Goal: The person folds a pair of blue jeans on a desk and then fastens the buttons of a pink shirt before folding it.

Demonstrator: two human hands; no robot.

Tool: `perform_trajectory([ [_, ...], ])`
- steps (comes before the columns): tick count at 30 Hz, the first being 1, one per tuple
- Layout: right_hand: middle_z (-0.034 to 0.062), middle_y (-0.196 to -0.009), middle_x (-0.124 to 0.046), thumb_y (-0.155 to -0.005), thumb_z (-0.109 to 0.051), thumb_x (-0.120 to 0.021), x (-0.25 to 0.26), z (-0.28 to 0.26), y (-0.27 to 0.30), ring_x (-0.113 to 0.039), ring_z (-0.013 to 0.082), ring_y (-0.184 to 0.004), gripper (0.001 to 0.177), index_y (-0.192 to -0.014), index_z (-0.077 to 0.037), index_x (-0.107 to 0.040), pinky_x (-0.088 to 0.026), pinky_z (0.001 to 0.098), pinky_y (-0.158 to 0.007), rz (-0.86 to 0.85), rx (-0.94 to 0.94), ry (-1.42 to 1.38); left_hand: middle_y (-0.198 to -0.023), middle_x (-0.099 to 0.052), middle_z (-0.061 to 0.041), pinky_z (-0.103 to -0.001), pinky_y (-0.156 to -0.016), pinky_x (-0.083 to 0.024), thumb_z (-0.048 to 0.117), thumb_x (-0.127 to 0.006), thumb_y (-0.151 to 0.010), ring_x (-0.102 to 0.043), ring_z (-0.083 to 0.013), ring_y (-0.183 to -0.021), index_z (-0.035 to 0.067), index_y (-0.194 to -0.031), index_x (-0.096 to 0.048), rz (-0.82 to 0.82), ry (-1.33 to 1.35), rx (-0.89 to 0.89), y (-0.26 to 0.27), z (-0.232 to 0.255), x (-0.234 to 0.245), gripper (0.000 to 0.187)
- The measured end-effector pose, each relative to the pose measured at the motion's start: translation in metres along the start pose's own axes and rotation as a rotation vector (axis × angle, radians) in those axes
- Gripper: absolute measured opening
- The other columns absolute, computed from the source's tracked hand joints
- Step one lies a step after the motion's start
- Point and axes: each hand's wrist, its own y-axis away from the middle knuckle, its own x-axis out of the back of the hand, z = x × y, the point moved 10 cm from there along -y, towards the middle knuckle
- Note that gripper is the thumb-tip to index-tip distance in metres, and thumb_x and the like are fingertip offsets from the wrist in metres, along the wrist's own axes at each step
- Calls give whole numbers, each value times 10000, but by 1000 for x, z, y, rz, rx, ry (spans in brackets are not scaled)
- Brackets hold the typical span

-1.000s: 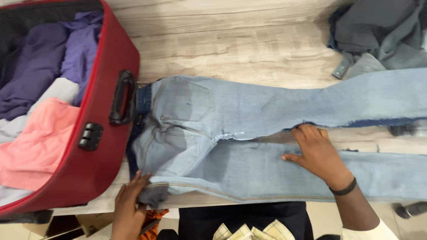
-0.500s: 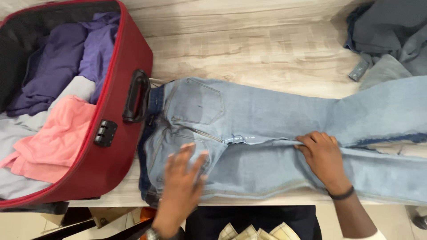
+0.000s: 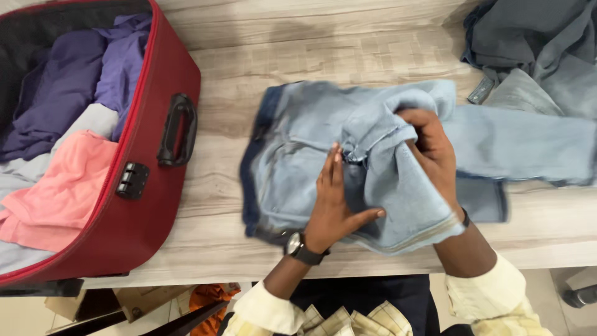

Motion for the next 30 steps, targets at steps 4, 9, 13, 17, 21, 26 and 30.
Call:
perform_trajectory([
  [4, 76, -1256, -702, -1091, -117, -589, -38, -8, -4, -688, 192, -1121, 286, -1374, -75, -585, -571, 350, -971, -139, -80, -670, -1739, -6, -300, -518, -1275, -352, 524, -918, -662, -332, -412, -1570, 101, -1648, 21, 196, 144, 1, -20, -5, 17, 1426],
  [9, 104, -1272, -693, -1079, -146, -600, -54, 16, -7, -678, 200, -1142, 331, -1393, -45, -576, -558, 364, -986, -181, -147, -573, -1544, -398, -252, -560, -1144, -278, 398, -965, -474, -386, -467, -1299, -3, -1570, -192, 153, -110, 68, -23, -36, 20, 1399],
  [13, 132, -1287, -685, -1067, -175, -611, -45, 43, -11, -668, 209, -1162, 383, -1412, -15, -567, -546, 379, -1001, -228, -200, -241, -1388, -643, -174, -520, -1184, -341, 299, -962, -622, -492, -430, -1363, 41, -1467, -503, -9, -28, 65, -17, -64, -2, 996],
  [17, 160, -1303, -676, -1054, -204, -623, -20, 46, -9, -658, 217, -1183, 440, -1430, 15, -558, -533, 393, -1016, -216, -140, 42, -1211, -717, -183, -400, -988, -538, 181, -836, -713, -684, -313, -1132, -5, -1328, -615, 74, 280, 291, -5, -109, -10, 679],
  [21, 168, -1447, -628, -1059, -410, -644, 1, 35, -2, -597, 240, -1350, 630, -1510, 2, -491, -452, 427, -1200, -98, 89, 136, -1152, -694, -128, -325, -869, -584, 109, -770, -759, -692, -203, -1039, -8, -1234, -578, 198, 665, 445, 14, -150, -21, 526],
  [26, 233, -1745, -272, -775, -776, -609, 8, 49, -2, -250, 333, -1645, 1270, -1680, 11, -188, -224, 481, -1343, -109, 256, 517, -1189, -666, -136, -346, -909, -558, 158, -771, -759, -663, -223, -1077, -5, -1277, -555, 331, 856, 641, 26, -196, -14, 584],
  [30, 289, -1754, -109, -549, -832, -741, -33, 109, 12, -168, 396, -1632, 1588, -1656, 14, 22, -171, 516, -1314, -480, 71, 429, -1226, -637, -144, -367, -948, -531, 207, -771, -759, -635, -244, -1115, -2, -1320, -532, 388, 1038, 831, 36, -203, -22, 645],
])
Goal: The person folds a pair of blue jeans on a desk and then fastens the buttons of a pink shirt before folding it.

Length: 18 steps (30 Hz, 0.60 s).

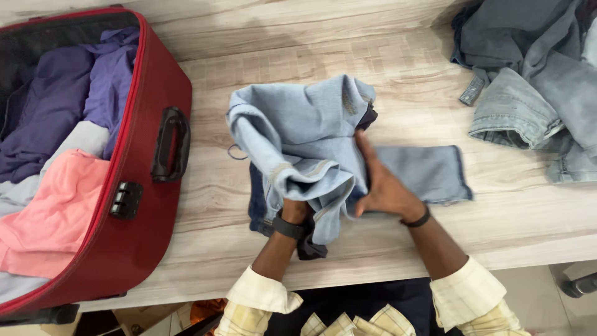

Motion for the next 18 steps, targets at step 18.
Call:
perform_trajectory([
  [18, 259, -1609, -113, -568, -597, -873, -21, 0, 36, -168, 404, -1492, 1433, -1592, -57, -29, -255, 498, -1207, -12, 11, 11, -1394, -506, -180, -460, -1125, -411, 428, -774, -761, -506, -335, -1286, 9, -1514, -427, -542, -555, -387, 94, 78, -125, 928],
])
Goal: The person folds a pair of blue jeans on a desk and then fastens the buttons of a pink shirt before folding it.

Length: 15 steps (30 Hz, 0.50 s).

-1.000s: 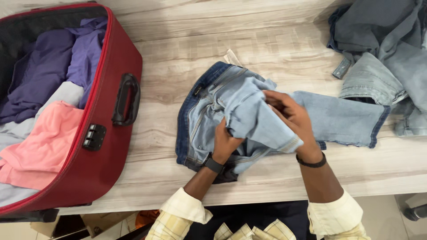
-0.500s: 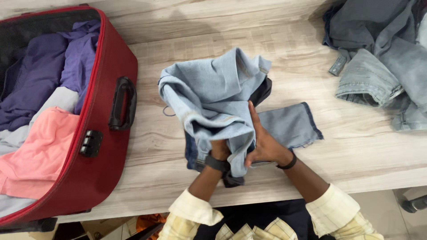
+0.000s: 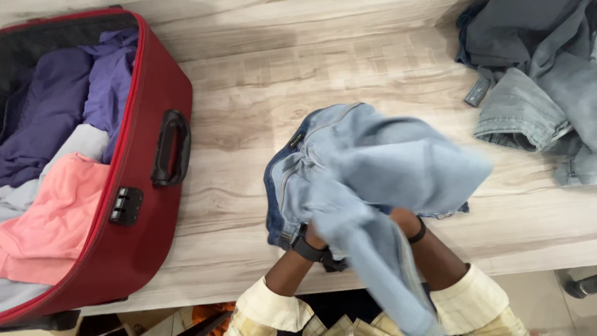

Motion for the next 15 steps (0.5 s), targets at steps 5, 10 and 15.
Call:
perform_trajectory([
  [5, 244, -1563, -180, -598, -558, -857, 5, -8, 15, -229, 386, -1442, 1335, -1570, -59, -88, -290, 484, -1170, -10, -75, -7, -1441, -470, -190, -487, -1175, -378, 489, -775, -762, -470, -361, -1333, 13, -1567, -398, -71, -481, -253, -5, 70, -29, 1009],
  [10, 228, -1516, -247, -629, -520, -840, 14, -7, 10, -289, 369, -1391, 1238, -1548, -62, -148, -325, 470, -1133, -19, -78, 11, -1669, -260, -225, -514, -1316, -264, 608, -776, -856, -282, -413, -1576, 44, -1671, -279, -74, -554, -339, 12, 102, -28, 1108],
  [15, 213, -1470, -314, -660, -481, -824, 7, -3, 6, -349, 351, -1340, 1141, -1526, -65, -208, -360, 456, -1097, -27, -64, -7, -1637, -203, -251, -671, -1221, -101, 648, -871, -666, -132, -480, -1534, 284, -1595, -304, 165, -1090, -283, 37, 93, -17, 1147],
])
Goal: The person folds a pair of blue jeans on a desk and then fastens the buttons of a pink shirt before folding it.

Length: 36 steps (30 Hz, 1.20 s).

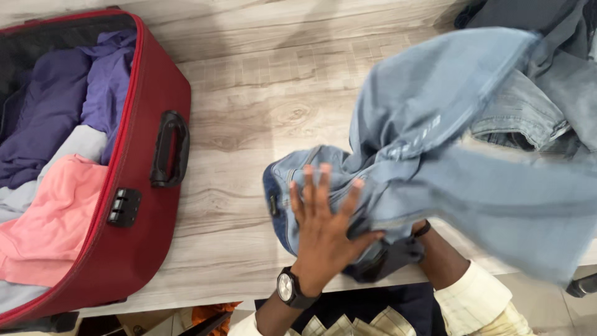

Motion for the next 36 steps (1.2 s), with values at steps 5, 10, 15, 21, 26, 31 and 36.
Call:
perform_trajectory([
  [5, 198, -1423, -381, -691, -443, -808, -13, -2, 8, -410, 334, -1290, 1046, -1504, -67, -268, -394, 442, -1060, -19, -21, -31, -1665, -104, -319, -641, -1163, -248, 579, -899, -676, -207, -523, -1515, 181, -1620, -241, -31, 148, 268, 18, -40, -27, 1218],
  [10, 183, -1377, -448, -722, -404, -791, -4, -2, 6, -470, 316, -1239, 951, -1482, -70, -327, -429, 428, -1023, -33, -52, -32, -1687, -82, -322, -628, -1127, -339, 495, -912, -698, -283, -543, -1491, 134, -1629, -239, -99, 271, 408, 37, -44, -37, 1204],
  [15, 168, -1330, -515, -753, -365, -775, 6, -2, 16, -530, 299, -1188, 858, -1460, -72, -387, -464, 414, -986, -46, -86, -27, -1746, -332, -100, -562, -1248, -335, 332, -778, -960, -385, -345, -1613, 208, -1688, -293, -436, 678, 366, 64, -49, -35, 884],
  [21, 149, -1275, -596, -790, -319, -755, 4, 2, 19, -603, 278, -1128, 750, -1434, -76, -459, -506, 397, -942, -77, -125, -37, -1658, -273, -78, -619, -1198, -316, 63, -743, -785, -313, -314, -1511, 454, -1531, -375, -211, -429, -301, 26, -44, 11, 919],
  [26, 134, -1228, -663, -821, -280, -739, -2, 9, 3, -663, 260, -1077, 663, -1412, -78, -518, -541, 383, -905, -136, -171, -54, -1337, -587, -113, -560, -1063, -431, 82, -772, -655, -576, -340, -1255, 406, -1521, -388, -392, -231, -358, -6, -52, -12, 1001],
  [31, 119, -1182, -730, -852, -242, -722, 32, 25, -25, -723, 243, -1026, 580, -1390, -81, -578, -576, 369, -869, -264, -405, 15, -942, -681, -111, -456, -854, -489, 126, -822, -678, -666, -330, -932, 355, -1550, -401, -731, -107, -59, 3, -92, -48, 995],
  [36, 181, -1361, -683, -996, -314, -717, 165, -94, 1, -673, 310, -1242, 524, -1421, -35, -589, -560, 403, -917, 410, -157, 635, -934, -684, -106, -478, -770, -472, 144, -808, -695, -659, -339, -921, 215, -1350, -601, -575, -113, 39, -8, -126, -48, 691],
])
